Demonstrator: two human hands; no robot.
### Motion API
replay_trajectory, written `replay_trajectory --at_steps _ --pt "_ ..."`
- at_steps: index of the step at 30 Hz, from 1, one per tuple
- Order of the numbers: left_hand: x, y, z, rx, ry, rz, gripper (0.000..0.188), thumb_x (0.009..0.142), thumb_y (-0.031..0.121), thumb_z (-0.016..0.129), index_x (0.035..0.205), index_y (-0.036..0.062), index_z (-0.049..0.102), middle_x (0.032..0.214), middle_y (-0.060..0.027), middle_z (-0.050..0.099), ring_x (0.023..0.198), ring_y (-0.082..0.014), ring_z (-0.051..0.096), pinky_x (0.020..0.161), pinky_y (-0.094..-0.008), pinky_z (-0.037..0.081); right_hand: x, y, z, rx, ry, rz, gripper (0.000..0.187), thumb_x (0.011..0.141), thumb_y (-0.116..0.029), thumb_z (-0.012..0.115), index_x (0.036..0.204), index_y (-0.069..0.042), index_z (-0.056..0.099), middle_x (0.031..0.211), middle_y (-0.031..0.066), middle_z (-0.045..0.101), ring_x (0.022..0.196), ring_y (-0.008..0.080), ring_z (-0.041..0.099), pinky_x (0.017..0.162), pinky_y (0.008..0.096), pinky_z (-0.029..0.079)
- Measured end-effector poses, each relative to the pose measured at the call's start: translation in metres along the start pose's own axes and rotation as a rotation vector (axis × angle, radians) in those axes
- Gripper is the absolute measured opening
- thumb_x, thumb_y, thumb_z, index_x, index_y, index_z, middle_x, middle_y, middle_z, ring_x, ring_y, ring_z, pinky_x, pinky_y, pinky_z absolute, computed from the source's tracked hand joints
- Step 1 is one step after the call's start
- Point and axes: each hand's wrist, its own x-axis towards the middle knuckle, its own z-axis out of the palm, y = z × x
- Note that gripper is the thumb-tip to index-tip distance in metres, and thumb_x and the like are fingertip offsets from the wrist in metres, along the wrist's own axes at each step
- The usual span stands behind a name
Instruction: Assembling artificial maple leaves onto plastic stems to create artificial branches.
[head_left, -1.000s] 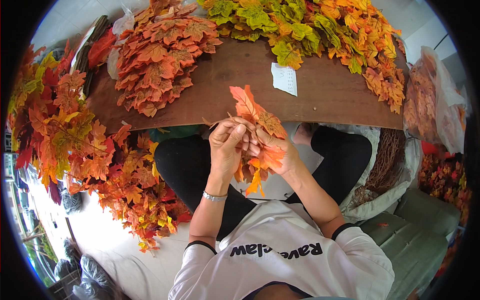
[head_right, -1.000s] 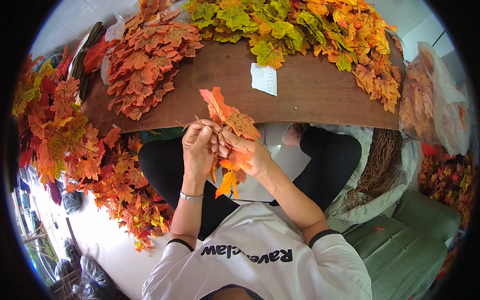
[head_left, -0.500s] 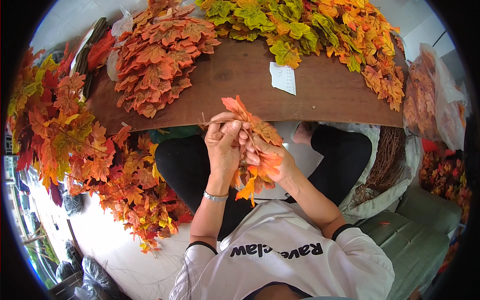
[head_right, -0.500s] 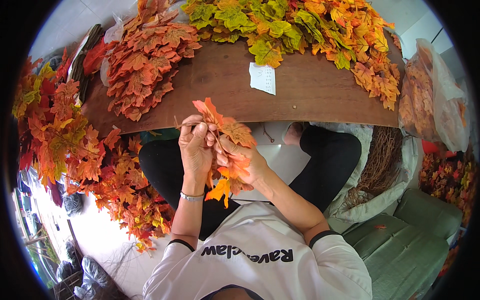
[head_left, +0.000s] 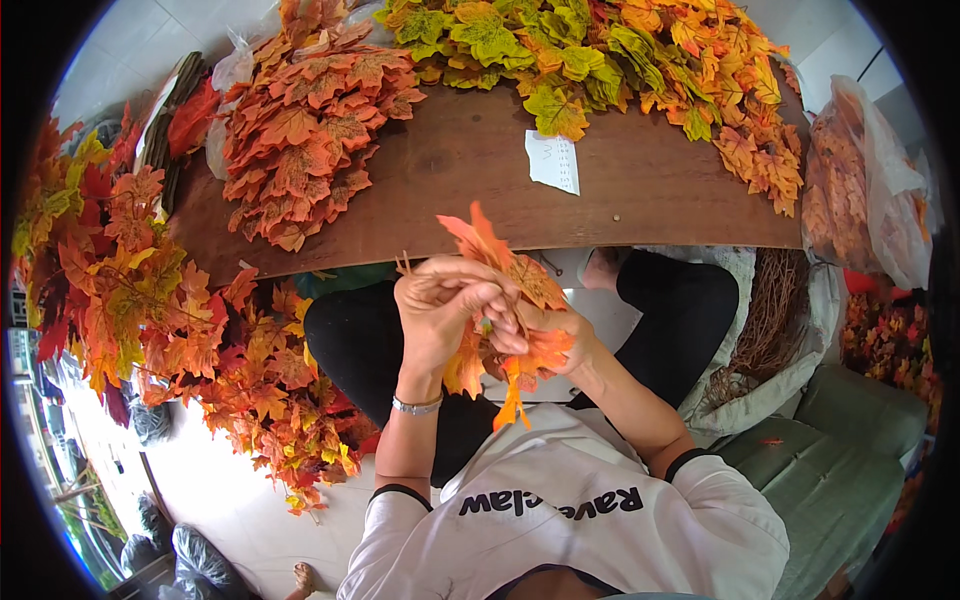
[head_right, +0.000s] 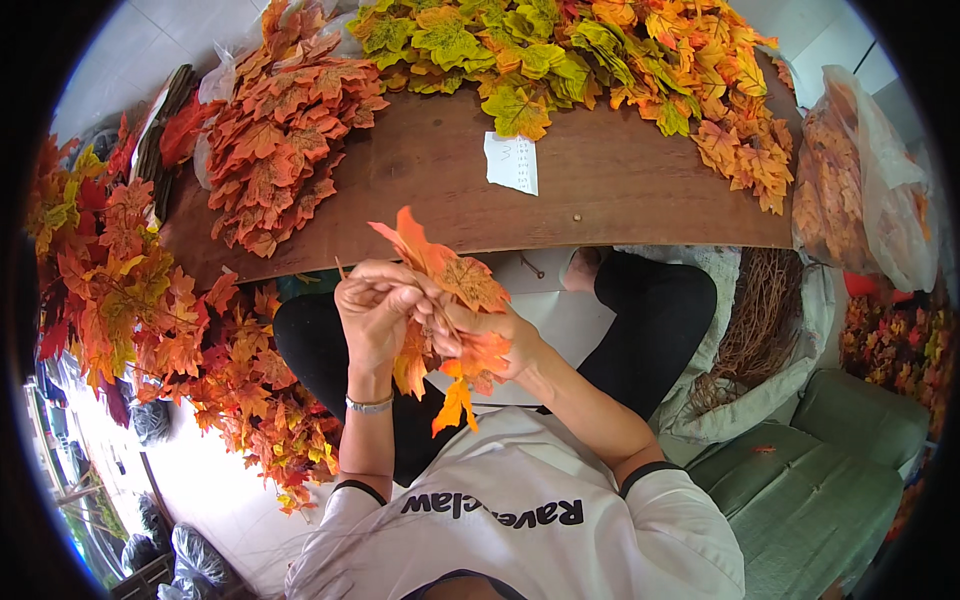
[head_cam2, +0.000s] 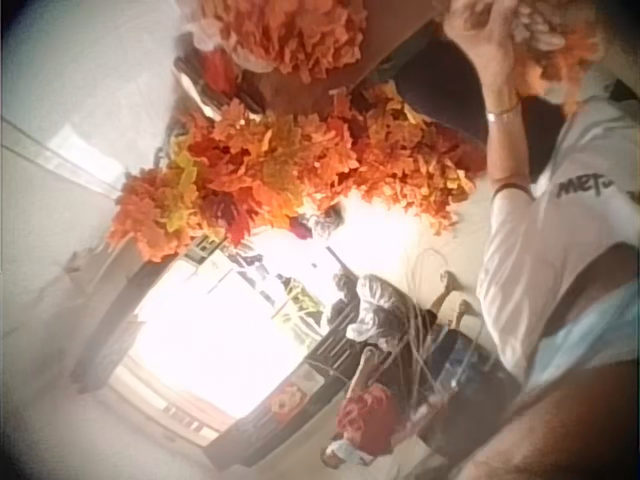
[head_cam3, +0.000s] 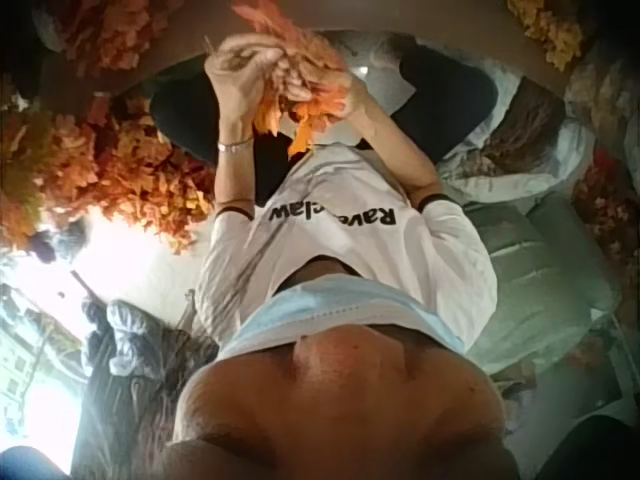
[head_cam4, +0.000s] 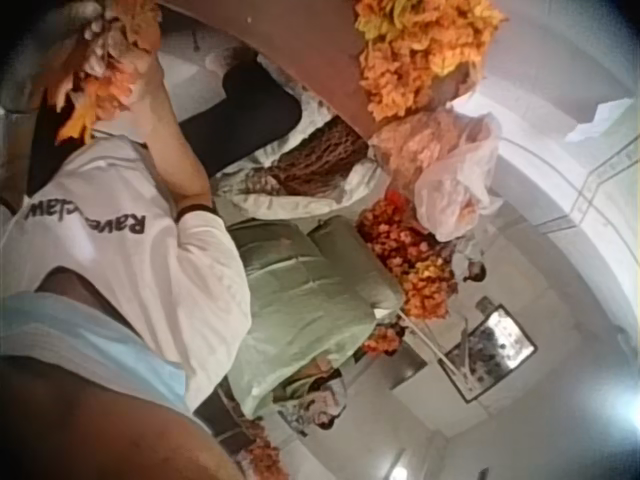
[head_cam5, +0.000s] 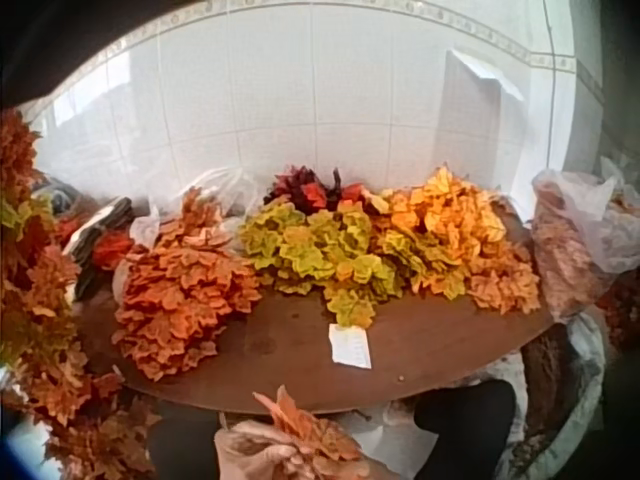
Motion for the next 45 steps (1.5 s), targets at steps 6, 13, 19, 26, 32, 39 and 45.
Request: replay_trajectory --at_steps 6,13,19,26,32,39,45 --pt "0.000 0.007 0.020 0.017 -0.151 -0.075 0.005 0.078 -0.005 0.058 0.081 -0.0078 0.058 0.078 -0.0158 0.062 0.061 -0.0149 0.061 0.055 -0.0232 0.051 -0.017 -0.016 -0.005 -0.065 -0.068 -0.014 0.025 0.081 -0.016 0.059 0.098 -0.003 0.048 0.083 0.0076 0.051 0.060 0.0126 0.048 0.058 0.0247 0.039" --pt "0.021 0.021 0.041 0.038 -0.231 -0.128 0.005 0.080 -0.003 0.055 0.082 -0.0071 0.057 0.078 -0.0124 0.062 0.062 -0.0127 0.058 0.056 -0.0216 0.050 -0.018 -0.024 0.009 -0.078 -0.079 -0.118 0.025 0.081 -0.017 0.059 0.098 -0.004 0.046 0.079 0.0050 0.050 0.061 0.0131 0.047 0.058 0.0233 0.038" --pt "0.029 -0.016 0.012 -0.110 -0.093 -0.159 0.007 0.082 -0.002 0.054 0.088 -0.0040 0.055 0.081 -0.0120 0.061 0.065 -0.0119 0.055 0.061 -0.0224 0.047 -0.004 -0.015 0.007 0.006 0.133 -0.160 0.033 0.079 -0.019 0.061 0.104 -0.006 0.042 0.081 0.0024 0.046 0.058 0.0103 0.044 0.055 0.0216 0.033" --pt "0.030 -0.006 0.003 -0.248 -0.064 -0.202 0.009 0.082 0.001 0.054 0.091 -0.0016 0.054 0.081 -0.0113 0.061 0.066 -0.0110 0.054 0.062 -0.0225 0.046 0.009 -0.011 0.012 -0.021 0.122 -0.179 0.020 0.083 -0.017 0.057 0.096 -0.006 0.047 0.078 0.0032 0.047 0.063 0.0111 0.044 0.058 0.0230 0.037" --pt "0.029 -0.004 -0.004 -0.128 -0.012 -0.081 0.007 0.083 0.003 0.053 0.090 0.0006 0.052 0.081 -0.0108 0.059 0.069 -0.0134 0.055 0.065 -0.0246 0.047 0.015 -0.003 0.007 0.072 0.150 -0.114 0.019 0.085 -0.020 0.055 0.093 -0.006 0.046 0.076 0.0021 0.045 0.063 0.0102 0.043 0.058 0.0227 0.035" --pt "0.028 -0.001 -0.007 -0.121 -0.007 -0.119 0.008 0.084 0.005 0.052 0.091 0.0020 0.050 0.079 -0.0123 0.058 0.070 -0.0164 0.058 0.063 -0.0246 0.048 0.020 0.000 0.013 0.082 0.174 -0.100 0.021 0.084 -0.021 0.054 0.094 -0.004 0.046 0.075 0.0017 0.044 0.061 0.0110 0.042 0.059 0.0251 0.034" --pt "0.028 0.001 -0.005 -0.001 -0.039 -0.080 0.007 0.084 0.004 0.052 0.090 0.0016 0.050 0.076 -0.0124 0.059 0.067 -0.0159 0.058 0.059 -0.0222 0.046 0.019 -0.014 0.010 -0.008 0.095 -0.036 0.019 0.084 -0.018 0.055 0.095 -0.007 0.045 0.077 0.0031 0.046 0.065 0.0130 0.045 0.062 0.0246 0.037"
